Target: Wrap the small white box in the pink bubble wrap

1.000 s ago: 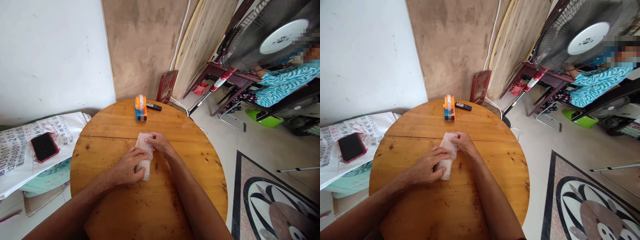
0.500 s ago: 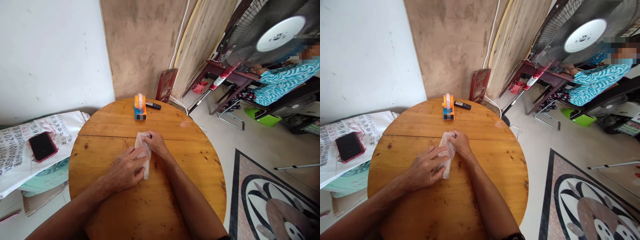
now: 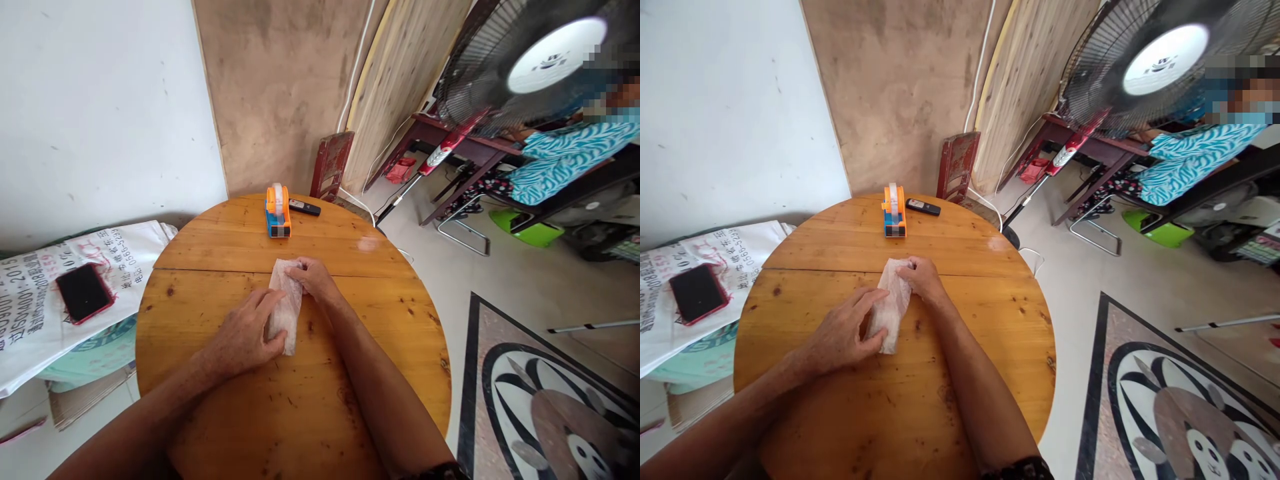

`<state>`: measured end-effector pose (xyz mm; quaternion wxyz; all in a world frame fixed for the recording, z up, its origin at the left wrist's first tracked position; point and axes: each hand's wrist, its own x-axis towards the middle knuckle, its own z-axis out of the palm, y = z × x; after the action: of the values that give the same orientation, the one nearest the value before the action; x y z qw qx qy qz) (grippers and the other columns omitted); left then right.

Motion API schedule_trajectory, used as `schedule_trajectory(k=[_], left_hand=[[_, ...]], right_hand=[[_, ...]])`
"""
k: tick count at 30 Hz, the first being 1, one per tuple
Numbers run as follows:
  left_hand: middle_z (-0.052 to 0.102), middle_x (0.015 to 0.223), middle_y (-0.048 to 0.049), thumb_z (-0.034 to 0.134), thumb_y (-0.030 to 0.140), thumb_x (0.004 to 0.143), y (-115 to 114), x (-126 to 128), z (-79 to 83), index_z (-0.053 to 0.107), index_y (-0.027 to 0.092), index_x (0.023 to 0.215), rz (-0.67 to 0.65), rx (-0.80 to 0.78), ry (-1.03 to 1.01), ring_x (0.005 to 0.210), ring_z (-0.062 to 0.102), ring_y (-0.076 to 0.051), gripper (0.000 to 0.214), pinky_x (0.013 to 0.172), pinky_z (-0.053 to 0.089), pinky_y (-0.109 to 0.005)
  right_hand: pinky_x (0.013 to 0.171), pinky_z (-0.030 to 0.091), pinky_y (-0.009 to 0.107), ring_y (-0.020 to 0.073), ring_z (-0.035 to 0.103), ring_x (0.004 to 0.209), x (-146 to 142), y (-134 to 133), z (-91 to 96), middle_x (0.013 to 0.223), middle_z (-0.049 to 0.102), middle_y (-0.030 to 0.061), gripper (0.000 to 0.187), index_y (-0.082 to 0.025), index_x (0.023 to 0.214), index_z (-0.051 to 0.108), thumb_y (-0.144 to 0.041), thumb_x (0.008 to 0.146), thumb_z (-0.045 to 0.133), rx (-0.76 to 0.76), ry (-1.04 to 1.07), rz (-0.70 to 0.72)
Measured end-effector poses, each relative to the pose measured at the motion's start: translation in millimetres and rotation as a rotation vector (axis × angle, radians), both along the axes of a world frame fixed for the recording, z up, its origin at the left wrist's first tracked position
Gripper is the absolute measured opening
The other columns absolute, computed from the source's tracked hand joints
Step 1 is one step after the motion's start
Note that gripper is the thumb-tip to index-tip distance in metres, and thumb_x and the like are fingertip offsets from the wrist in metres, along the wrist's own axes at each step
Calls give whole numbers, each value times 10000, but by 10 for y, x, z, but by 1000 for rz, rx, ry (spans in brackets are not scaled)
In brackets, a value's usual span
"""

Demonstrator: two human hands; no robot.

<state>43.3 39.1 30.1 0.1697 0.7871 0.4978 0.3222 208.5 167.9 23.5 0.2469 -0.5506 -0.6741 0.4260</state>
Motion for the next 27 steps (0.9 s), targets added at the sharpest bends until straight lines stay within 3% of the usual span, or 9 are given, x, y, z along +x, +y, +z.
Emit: schedule_trajectory(k=[5,12,17,22,27], left_hand=[[658,1183,-91,575,230,780,29,-9,-18,451,209,1347,-9,-73,-23,983,656,-239,581,828,545,-377],[699,1157,-76,558,223,779,56,-11,-40,502,202,1344,-28,-75,4,887,681,-216,569,800,555,-360],[605,1286,-111,567,219,784,39,-16,-14,508,182,1331,-59,-41,13,913,672,-216,551,760,569,-346],[494,1412,-129,594,213,794,11,-5,11,625,212,1163,-45,139,118,917,656,-215,371,780,561,-364],[660,1209,-92,541,162,827,22,2,33,649,198,1104,-133,165,105,989,648,-237,300,845,548,-381]], right_hand=[[422,341,225,102,391,469,-4,7,-16,552,433,-57,238,-200,706,509,-435,677,533,-36,40,0],[492,259,225,100,371,543,-9,34,-71,556,416,-59,206,-195,628,484,-377,680,565,88,-19,-19],[522,209,249,101,345,545,-40,27,-59,538,387,-66,197,-199,583,450,-321,685,568,160,-90,-33],[536,197,259,105,334,548,-61,14,-33,538,388,-64,195,-200,569,447,-290,678,580,173,-114,-42],[530,223,248,107,344,560,-53,23,-32,544,388,-60,179,-202,568,451,-292,647,583,120,-49,-53]])
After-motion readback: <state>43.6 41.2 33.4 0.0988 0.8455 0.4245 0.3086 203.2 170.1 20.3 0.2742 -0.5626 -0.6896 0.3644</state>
